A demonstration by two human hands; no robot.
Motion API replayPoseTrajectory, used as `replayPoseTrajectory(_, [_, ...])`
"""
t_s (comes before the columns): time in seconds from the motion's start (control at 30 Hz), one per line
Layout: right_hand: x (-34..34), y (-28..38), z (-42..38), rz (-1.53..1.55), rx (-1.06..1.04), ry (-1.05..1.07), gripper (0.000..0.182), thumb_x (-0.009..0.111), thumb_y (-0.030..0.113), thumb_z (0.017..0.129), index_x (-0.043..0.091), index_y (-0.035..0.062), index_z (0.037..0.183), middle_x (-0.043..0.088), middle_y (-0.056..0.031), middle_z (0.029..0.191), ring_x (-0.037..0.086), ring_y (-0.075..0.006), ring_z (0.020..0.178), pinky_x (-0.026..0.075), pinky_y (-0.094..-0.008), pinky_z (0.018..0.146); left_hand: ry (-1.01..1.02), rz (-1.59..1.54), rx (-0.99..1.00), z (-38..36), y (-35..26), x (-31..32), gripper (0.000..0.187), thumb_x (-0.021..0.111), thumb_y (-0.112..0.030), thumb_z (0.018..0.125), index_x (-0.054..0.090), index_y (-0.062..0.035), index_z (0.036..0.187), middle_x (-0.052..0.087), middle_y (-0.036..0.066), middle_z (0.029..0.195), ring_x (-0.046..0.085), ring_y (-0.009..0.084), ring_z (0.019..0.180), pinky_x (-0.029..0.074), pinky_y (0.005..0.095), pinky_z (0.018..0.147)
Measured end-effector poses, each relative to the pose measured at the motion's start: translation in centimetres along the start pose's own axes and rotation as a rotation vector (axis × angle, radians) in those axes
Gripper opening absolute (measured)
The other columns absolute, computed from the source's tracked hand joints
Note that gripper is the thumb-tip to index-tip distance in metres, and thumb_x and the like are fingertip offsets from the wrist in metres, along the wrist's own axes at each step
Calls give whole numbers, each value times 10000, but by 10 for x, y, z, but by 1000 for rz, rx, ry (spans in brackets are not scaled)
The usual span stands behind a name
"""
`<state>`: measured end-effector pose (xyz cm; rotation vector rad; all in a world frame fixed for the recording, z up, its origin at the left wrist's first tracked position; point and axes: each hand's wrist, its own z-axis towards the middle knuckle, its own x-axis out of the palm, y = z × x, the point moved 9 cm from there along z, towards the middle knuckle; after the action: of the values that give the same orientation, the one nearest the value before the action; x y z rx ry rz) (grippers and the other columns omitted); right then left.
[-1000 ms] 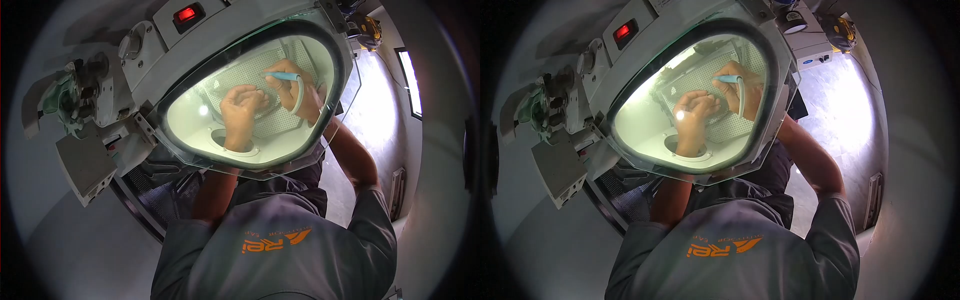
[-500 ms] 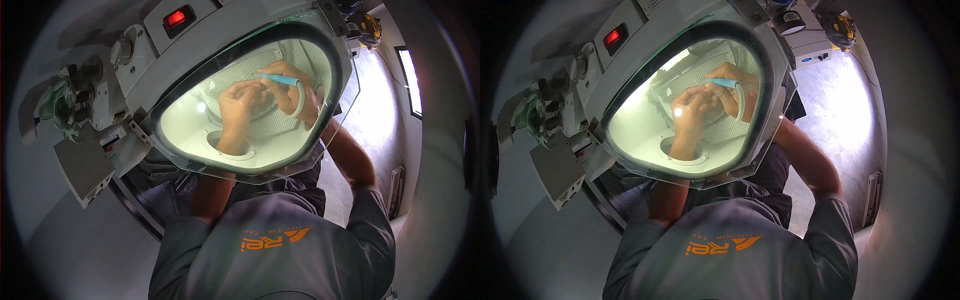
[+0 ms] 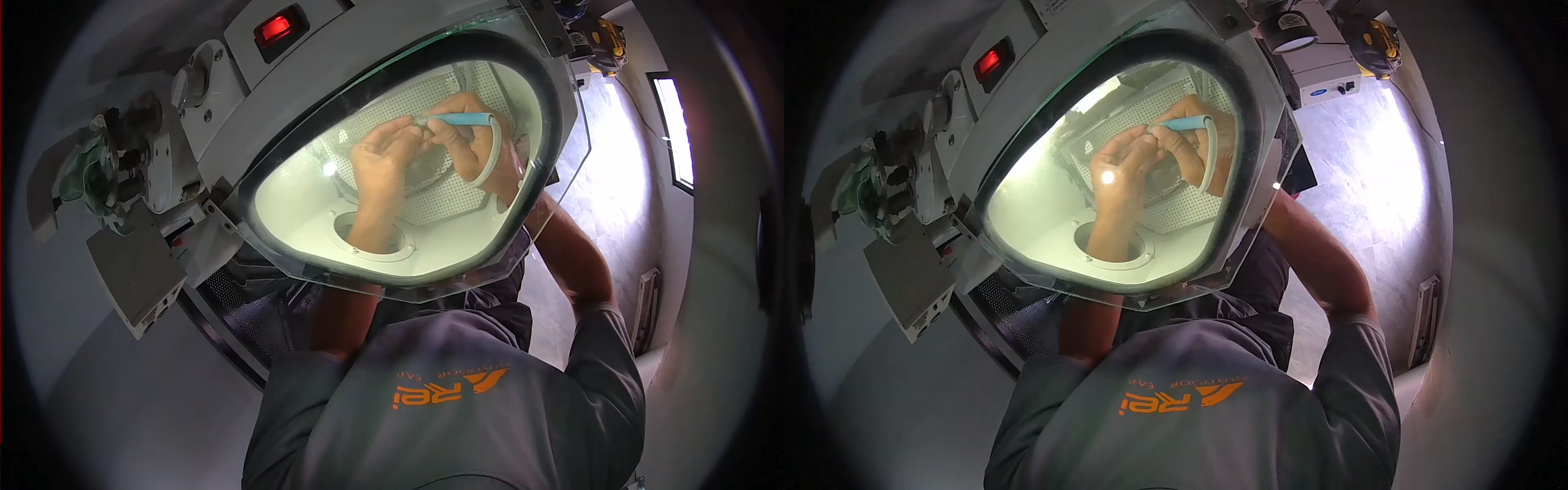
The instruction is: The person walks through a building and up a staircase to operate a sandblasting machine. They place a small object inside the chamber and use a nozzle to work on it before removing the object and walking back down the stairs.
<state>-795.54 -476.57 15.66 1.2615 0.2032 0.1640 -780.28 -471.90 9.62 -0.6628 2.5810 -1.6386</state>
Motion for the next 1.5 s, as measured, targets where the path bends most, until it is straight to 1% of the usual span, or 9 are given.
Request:
replayPoseTrajectory(0.33, [2, -1, 0, 58, 34, 38, 109, 579, 105, 993, 583, 4, 951, 649, -96, 790, 691, -142, 704, 534, -249, 584, 111, 7, -28, 6, 3, 2, 304, 681, -7, 881, 594, 136, 1134, 683, 149, 976, 667, 201, 847, 550, 298, 814])
replayPoseTrajectory(0.43, [4, -12, -2, 127, 170, 83, 122, 615, 114, 959, 611, -5, 985, 688, -120, 858, 702, -153, 746, 567, -273, 665, 98, 4, -45, 5, 3, 4, 306, 683, -10, 882, 595, 143, 1132, 683, 157, 975, 668, 197, 835, 558, 277, 796])
replayPoseTrajectory(0.6, [3, -16, -4, 156, 203, 64, 151, 640, 145, 956, 628, -4, 977, 689, -107, 835, 696, -148, 727, 566, -277, 639, 103, 35, -67, 6, 5, 2, 321, 678, -23, 899, 586, 157, 1148, 677, 153, 972, 663, 192, 838, 555, 273, 791])
replayPoseTrajectory(0.8, [1, -11, -2, 68, 129, 80, 145, 627, 141, 959, 620, -3, 975, 683, -112, 838, 690, -155, 708, 556, -278, 615, 100, 23, -78, 6, 6, 2, 317, 664, -18, 908, 588, 157, 1160, 676, 145, 980, 652, 182, 834, 534, 257, 776])
replayPoseTrajectory(0.97, [3, -14, -3, 139, 112, 64, 125, 624, 120, 959, 609, -4, 948, 679, -106, 828, 692, -151, 720, 554, -276, 618, 121, -15, -75, 7, 7, 2, 302, 665, -1, 896, 600, 155, 1146, 677, 138, 960, 651, 188, 827, 530, 260, 761])
replayPoseTrajectory(1.23, [5, -18, -5, 11, 136, 124, 100, 625, 113, 962, 603, 17, 958, 674, -88, 823, 680, -142, 710, 538, -274, 638, 120, 30, -45, 8, 6, 0, 327, 651, -22, 892, 576, 168, 1148, 689, 202, 957, 697, 222, 849, 572, 309, 796])
replayPoseTrajectory(1.27, [1, -8, -3, -88, 100, 118, 102, 625, 112, 963, 597, 15, 965, 672, -90, 824, 681, -138, 714, 535, -278, 639, 120, 23, -44, 8, 7, 0, 332, 651, -20, 891, 572, 172, 1149, 688, 205, 957, 697, 224, 849, 572, 310, 793])
replayPoseTrajectory(1.37, [3, -16, -5, 45, 100, 109, 107, 627, 117, 963, 598, 13, 964, 672, -87, 824, 672, -133, 713, 529, -280, 636, 134, 4, -34, 10, 6, 1, 343, 652, -14, 885, 564, 180, 1154, 686, 213, 957, 697, 231, 851, 572, 313, 783])
replayPoseTrajectory(1.5, [5, -24, -8, 35, 146, 122, 113, 630, 123, 962, 602, 14, 966, 670, -79, 823, 660, -131, 705, 521, -279, 629, 141, -5, -48, 12, 9, -2, 348, 656, -1, 875, 559, 189, 1150, 683, 220, 956, 698, 243, 855, 572, 316, 775])
